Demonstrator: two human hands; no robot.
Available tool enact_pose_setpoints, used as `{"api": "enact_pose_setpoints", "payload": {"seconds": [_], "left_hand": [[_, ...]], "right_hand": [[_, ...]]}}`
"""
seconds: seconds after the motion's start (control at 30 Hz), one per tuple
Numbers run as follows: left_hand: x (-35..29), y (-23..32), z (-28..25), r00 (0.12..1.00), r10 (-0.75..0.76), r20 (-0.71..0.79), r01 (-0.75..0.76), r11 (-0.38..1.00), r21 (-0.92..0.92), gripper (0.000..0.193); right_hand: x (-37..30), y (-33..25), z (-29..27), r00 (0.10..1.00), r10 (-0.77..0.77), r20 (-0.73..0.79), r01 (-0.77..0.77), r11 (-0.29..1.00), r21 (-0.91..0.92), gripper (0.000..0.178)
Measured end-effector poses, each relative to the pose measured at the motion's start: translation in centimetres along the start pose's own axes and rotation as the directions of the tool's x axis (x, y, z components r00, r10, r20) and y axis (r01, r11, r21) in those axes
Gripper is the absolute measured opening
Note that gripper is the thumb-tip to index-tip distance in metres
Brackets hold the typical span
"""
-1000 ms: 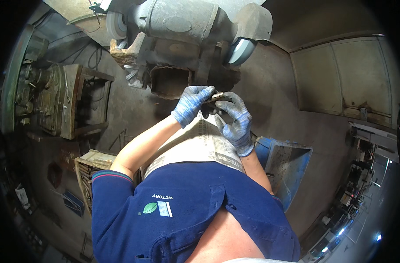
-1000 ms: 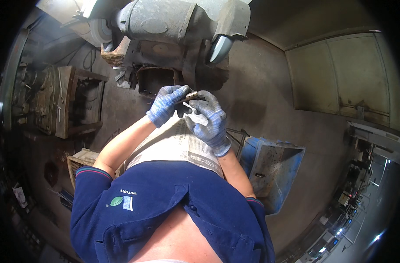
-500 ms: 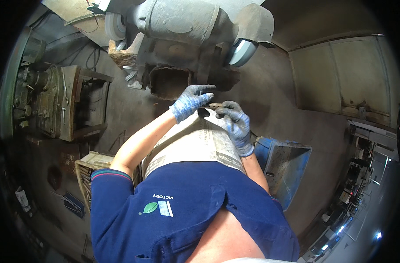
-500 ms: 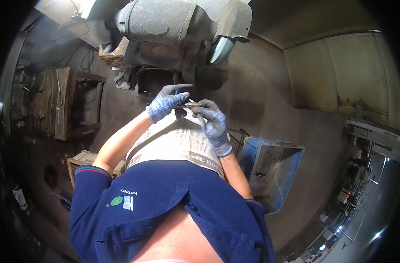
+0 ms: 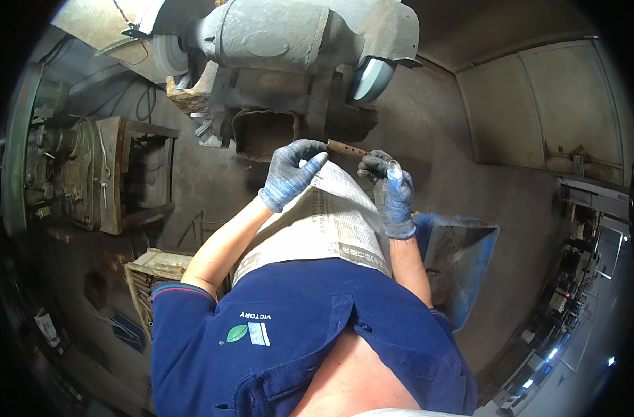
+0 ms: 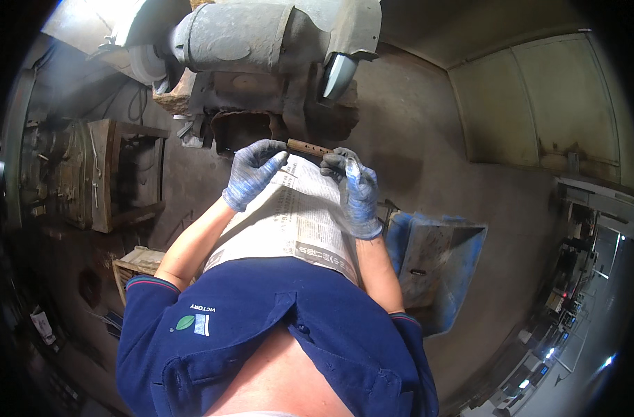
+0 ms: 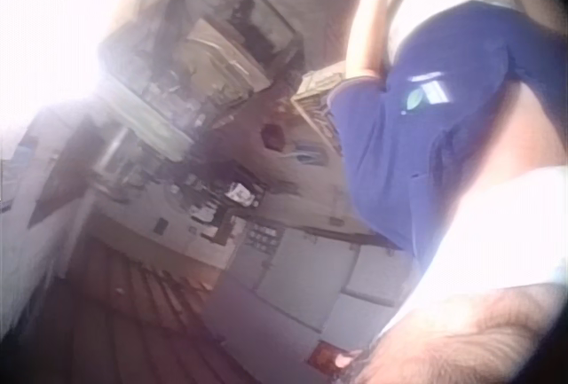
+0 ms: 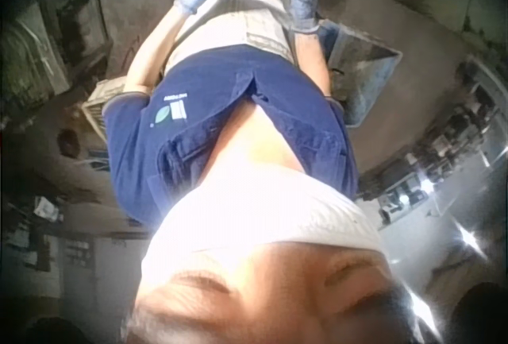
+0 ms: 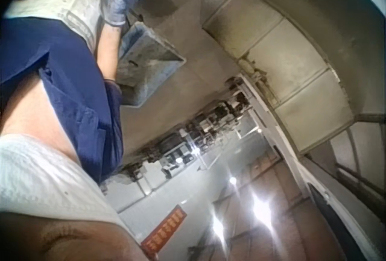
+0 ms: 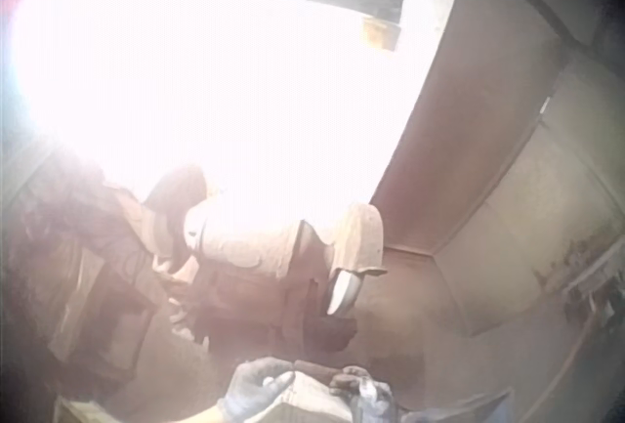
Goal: The person takes metal cylinders from a crate, holds each one against a rotating grinding wheel to smooth the surface, and then places the finished part into a separate blue bin.
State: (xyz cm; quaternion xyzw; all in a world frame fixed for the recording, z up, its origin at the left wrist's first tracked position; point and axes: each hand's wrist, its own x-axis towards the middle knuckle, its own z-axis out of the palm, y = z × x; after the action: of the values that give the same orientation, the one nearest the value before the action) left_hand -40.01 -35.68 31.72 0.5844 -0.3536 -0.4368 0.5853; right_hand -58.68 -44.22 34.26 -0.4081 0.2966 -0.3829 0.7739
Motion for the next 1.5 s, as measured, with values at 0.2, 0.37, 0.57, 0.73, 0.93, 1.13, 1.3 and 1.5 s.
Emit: {"api": "enact_pose_setpoints", "payload": {"seconds": [0.2,0.37,0.57,0.73,0.93,1.13,1.3,1.5], "left_hand": [[1.1,-0.3,-0.9,0.996,0.083,0.039,-0.087,0.99,0.108,0.017],[1.8,-0.2,-0.7,0.985,0.146,0.092,-0.158,0.977,0.14,0.017],[2.9,0.2,-0.4,0.988,0.123,0.089,-0.133,0.984,0.118,0.019],[4.2,0.2,0.8,0.985,0.159,0.066,-0.168,0.97,0.178,0.019],[5.1,0.5,2.3,0.957,0.291,0.012,-0.284,0.926,0.249,0.019],[5.3,-0.7,3.6,0.97,0.242,0.003,-0.24,0.958,0.155,0.018],[5.0,-0.8,4.1,0.981,0.191,-0.011,-0.187,0.968,0.171,0.019],[4.9,-0.7,4.3,0.959,0.275,-0.064,-0.229,0.89,0.394,0.017]], "right_hand": [[0.0,0.3,0.3,0.997,0.028,-0.075,-0.027,1.0,0.016,0.033],[0.1,0.4,0.0,0.992,0.035,-0.12,-0.028,0.998,0.058,0.034],[1.2,0.3,-1.0,0.989,0.037,-0.142,-0.035,0.999,0.015,0.036],[2.7,-0.6,-2.2,0.985,0.128,-0.115,-0.124,0.991,0.044,0.039],[4.2,-1.8,-3.1,0.976,0.175,-0.128,-0.163,0.981,0.103,0.041],[4.5,-2.0,-4.5,0.962,0.242,-0.126,-0.23,0.968,0.099,0.045],[4.8,-1.9,-5.3,0.955,0.27,-0.12,-0.264,0.963,0.061,0.05],[5.2,-1.8,-5.1,0.951,0.286,-0.119,-0.28,0.958,0.069,0.051]]}}
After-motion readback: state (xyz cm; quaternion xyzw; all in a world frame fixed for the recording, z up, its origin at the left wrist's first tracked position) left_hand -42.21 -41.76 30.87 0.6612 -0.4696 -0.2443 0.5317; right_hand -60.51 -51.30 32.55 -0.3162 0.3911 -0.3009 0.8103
